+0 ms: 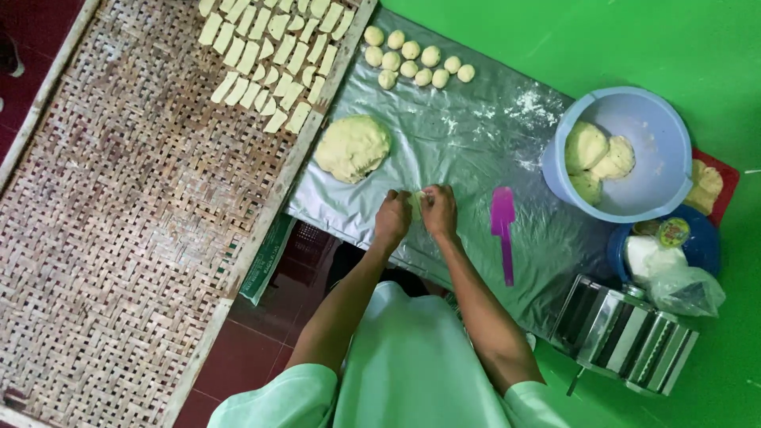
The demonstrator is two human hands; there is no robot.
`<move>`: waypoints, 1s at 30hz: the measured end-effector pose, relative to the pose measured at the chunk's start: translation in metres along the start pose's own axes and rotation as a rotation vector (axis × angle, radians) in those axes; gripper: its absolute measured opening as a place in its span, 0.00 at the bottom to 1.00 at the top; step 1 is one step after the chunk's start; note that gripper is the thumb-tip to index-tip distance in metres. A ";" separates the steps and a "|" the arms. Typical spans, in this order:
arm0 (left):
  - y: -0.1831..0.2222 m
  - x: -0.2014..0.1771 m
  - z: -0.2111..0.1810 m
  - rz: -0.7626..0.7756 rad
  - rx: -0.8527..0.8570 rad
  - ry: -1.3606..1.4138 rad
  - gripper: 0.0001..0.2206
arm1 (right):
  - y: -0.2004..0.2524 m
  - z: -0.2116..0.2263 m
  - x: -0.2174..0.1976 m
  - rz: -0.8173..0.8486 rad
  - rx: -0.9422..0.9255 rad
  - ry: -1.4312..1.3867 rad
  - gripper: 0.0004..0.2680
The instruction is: Shaping small dough balls into strips and placing them on a tray.
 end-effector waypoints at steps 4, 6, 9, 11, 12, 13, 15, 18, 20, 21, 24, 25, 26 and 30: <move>-0.009 0.011 0.004 0.021 -0.021 0.025 0.12 | -0.003 0.003 -0.004 0.050 -0.038 -0.035 0.06; -0.014 0.008 0.003 -0.010 -0.013 0.054 0.08 | -0.006 0.008 -0.005 0.084 -0.051 -0.065 0.05; -0.024 0.023 0.006 -0.037 0.014 0.008 0.07 | -0.007 0.015 -0.008 0.103 -0.051 -0.106 0.06; -0.016 0.006 -0.001 -0.065 0.052 -0.003 0.07 | -0.007 0.023 -0.016 0.113 -0.072 -0.088 0.06; -0.011 -0.002 -0.006 -0.088 0.093 -0.015 0.07 | -0.005 0.026 -0.020 0.121 -0.088 -0.069 0.07; -0.004 -0.007 -0.005 -0.087 0.090 -0.014 0.07 | 0.001 0.030 -0.023 0.124 -0.088 -0.069 0.07; 0.000 -0.020 -0.008 -0.084 0.186 0.047 0.09 | 0.002 0.040 -0.031 0.079 -0.137 -0.065 0.05; 0.001 -0.005 0.006 -0.021 0.079 0.377 0.06 | 0.005 0.048 -0.040 0.029 -0.101 -0.142 0.05; 0.004 -0.007 0.011 -0.072 0.007 0.532 0.05 | 0.003 0.063 -0.044 -0.001 -0.064 -0.169 0.05; 0.005 -0.008 0.016 -0.119 -0.058 0.683 0.06 | 0.001 0.070 -0.047 -0.039 -0.022 -0.196 0.05; 0.003 -0.018 0.034 -0.192 -0.137 0.974 0.05 | -0.012 0.095 -0.048 -0.032 0.024 -0.289 0.05; 0.004 -0.031 0.041 -0.205 -0.145 0.980 0.05 | -0.016 0.110 -0.045 -0.018 0.015 -0.288 0.05; 0.006 -0.043 0.047 -0.223 -0.161 1.059 0.06 | -0.020 0.124 -0.042 0.009 0.066 -0.345 0.05; 0.007 -0.095 0.081 -0.246 -0.319 1.254 0.10 | -0.051 0.157 -0.010 0.163 0.153 -0.495 0.05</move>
Point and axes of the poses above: each hand's wrist, its own y-axis away from the middle knuckle, its own x-axis out of the palm, z = x × y, the point moved 4 cm from there along -y, towards the middle knuckle, and after that the axes turned 14 degrees about -y, right-handed, at the moved point
